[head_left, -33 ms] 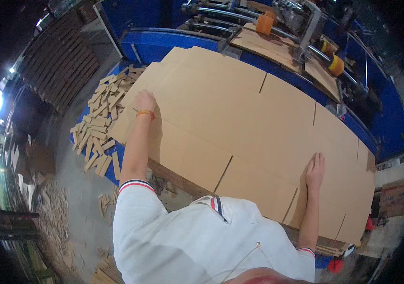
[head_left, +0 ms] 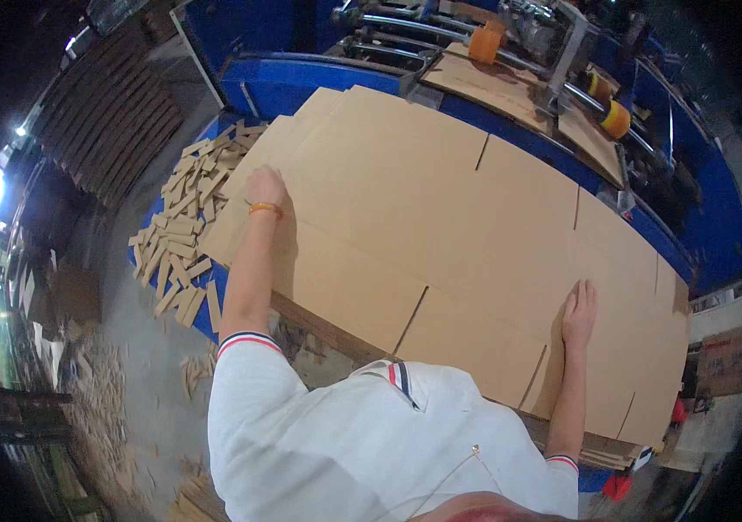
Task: The person repeatedly picks up flat cardboard sheets from a conveyor and stacks them by hand on a growing pile. The person aligns each sheet before placing it down.
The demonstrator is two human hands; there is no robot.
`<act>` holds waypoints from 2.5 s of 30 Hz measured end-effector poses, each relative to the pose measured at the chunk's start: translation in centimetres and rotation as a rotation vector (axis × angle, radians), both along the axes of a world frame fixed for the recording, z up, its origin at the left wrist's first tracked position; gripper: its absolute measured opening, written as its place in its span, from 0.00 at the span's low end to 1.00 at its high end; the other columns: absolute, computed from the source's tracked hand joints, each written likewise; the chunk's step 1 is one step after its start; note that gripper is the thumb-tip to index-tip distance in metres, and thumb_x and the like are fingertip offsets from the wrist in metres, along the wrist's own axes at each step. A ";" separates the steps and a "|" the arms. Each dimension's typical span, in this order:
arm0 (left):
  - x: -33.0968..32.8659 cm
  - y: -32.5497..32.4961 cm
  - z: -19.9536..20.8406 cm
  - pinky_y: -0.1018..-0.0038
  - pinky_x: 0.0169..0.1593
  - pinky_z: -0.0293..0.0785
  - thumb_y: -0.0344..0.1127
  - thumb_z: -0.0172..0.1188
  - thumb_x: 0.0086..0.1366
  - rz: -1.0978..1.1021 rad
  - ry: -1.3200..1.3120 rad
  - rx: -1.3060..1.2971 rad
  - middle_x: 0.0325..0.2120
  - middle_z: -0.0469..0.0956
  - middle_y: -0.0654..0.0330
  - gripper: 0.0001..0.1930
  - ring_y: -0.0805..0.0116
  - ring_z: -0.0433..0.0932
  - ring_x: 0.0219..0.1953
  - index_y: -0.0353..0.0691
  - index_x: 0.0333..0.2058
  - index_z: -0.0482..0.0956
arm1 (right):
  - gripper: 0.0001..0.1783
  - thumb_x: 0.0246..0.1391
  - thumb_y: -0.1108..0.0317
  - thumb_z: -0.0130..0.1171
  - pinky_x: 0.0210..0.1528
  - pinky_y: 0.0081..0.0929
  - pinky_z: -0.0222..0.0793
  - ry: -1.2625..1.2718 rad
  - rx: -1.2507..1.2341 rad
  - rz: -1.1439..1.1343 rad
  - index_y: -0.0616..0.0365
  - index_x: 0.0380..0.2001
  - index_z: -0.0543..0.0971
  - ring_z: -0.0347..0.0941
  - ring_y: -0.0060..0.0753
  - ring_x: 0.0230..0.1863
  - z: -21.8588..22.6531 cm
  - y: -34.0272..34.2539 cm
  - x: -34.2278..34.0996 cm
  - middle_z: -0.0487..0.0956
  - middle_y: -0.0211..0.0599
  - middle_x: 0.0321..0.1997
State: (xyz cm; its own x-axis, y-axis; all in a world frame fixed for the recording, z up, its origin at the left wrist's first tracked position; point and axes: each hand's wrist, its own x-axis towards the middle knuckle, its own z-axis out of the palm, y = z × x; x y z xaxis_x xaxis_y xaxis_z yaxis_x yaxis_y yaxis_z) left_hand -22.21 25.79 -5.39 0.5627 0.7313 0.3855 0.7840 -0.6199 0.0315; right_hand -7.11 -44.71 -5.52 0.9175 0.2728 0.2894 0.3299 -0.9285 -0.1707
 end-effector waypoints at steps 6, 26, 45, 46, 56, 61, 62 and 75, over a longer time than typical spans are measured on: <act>-1.4 0.1 6.0 0.57 0.41 0.77 0.57 0.58 0.60 -0.055 -0.115 -0.178 0.34 0.81 0.42 0.28 0.46 0.81 0.37 0.30 0.33 0.80 | 0.24 0.61 0.65 0.46 0.70 0.43 0.49 -0.007 0.030 -0.017 0.63 0.59 0.67 0.53 0.53 0.69 0.2 -0.1 0.2 0.62 0.50 0.67; -2.0 -4.8 10.0 0.55 0.40 0.74 0.56 0.57 0.61 0.059 -0.212 -0.047 0.32 0.80 0.45 0.22 0.45 0.79 0.37 0.39 0.36 0.79 | 0.22 0.61 0.66 0.48 0.69 0.43 0.51 0.018 0.155 -0.090 0.62 0.57 0.70 0.56 0.51 0.68 1.1 1.2 -0.5 0.65 0.49 0.65; -13.5 -17.2 0.6 0.56 0.67 0.46 0.45 0.60 0.62 0.123 -1.003 -0.473 0.60 0.63 0.38 0.36 0.46 0.58 0.64 0.25 0.60 0.59 | 0.28 0.61 0.56 0.48 0.65 0.43 0.55 0.013 -0.511 -1.080 0.57 0.61 0.66 0.58 0.54 0.65 -3.5 -15.5 -17.7 0.62 0.52 0.66; -13.2 -17.3 -0.1 0.56 0.67 0.46 0.44 0.59 0.62 0.093 -0.899 -0.530 0.59 0.64 0.39 0.35 0.46 0.58 0.64 0.26 0.60 0.59 | 0.28 0.61 0.55 0.48 0.64 0.45 0.56 0.027 -0.193 -0.983 0.58 0.61 0.67 0.59 0.56 0.64 -5.5 -19.1 -17.7 0.63 0.53 0.66; -10.1 -13.7 -0.9 0.56 0.62 0.58 0.41 0.60 0.63 -0.123 -0.590 0.086 0.53 0.72 0.48 0.22 0.47 0.66 0.58 0.35 0.52 0.73 | 0.29 0.61 0.54 0.49 0.67 0.47 0.50 -0.154 0.579 -1.129 0.66 0.57 0.68 0.55 0.58 0.66 -1.3 -8.9 -17.3 0.64 0.60 0.61; -10.8 -13.0 -1.2 0.62 0.53 0.70 0.39 0.58 0.64 -0.190 -1.159 -0.140 0.51 0.71 0.48 0.24 0.52 0.72 0.49 0.34 0.55 0.68 | 0.25 0.61 0.57 0.50 0.62 0.39 0.59 -0.655 0.889 -0.985 0.66 0.55 0.70 0.64 0.48 0.60 -1.4 -8.6 -15.8 0.68 0.50 0.59; -11.0 -14.8 1.4 0.63 0.52 0.71 0.39 0.58 0.64 -0.169 -1.319 -0.398 0.51 0.70 0.48 0.24 0.54 0.72 0.48 0.34 0.55 0.67 | 0.25 0.61 0.58 0.49 0.62 0.38 0.59 -0.700 1.150 -0.944 0.66 0.55 0.70 0.63 0.45 0.61 -0.9 -8.3 -15.4 0.67 0.49 0.59; -12.8 -20.3 9.3 0.67 0.57 0.66 0.37 0.56 0.64 -0.594 -1.339 -0.919 0.53 0.69 0.51 0.25 0.64 0.69 0.54 0.31 0.56 0.65 | 0.35 0.57 0.66 0.52 0.64 0.36 0.56 -1.031 1.810 -0.542 0.69 0.64 0.53 0.59 0.44 0.64 15.0 -4.9 -14.5 0.61 0.50 0.63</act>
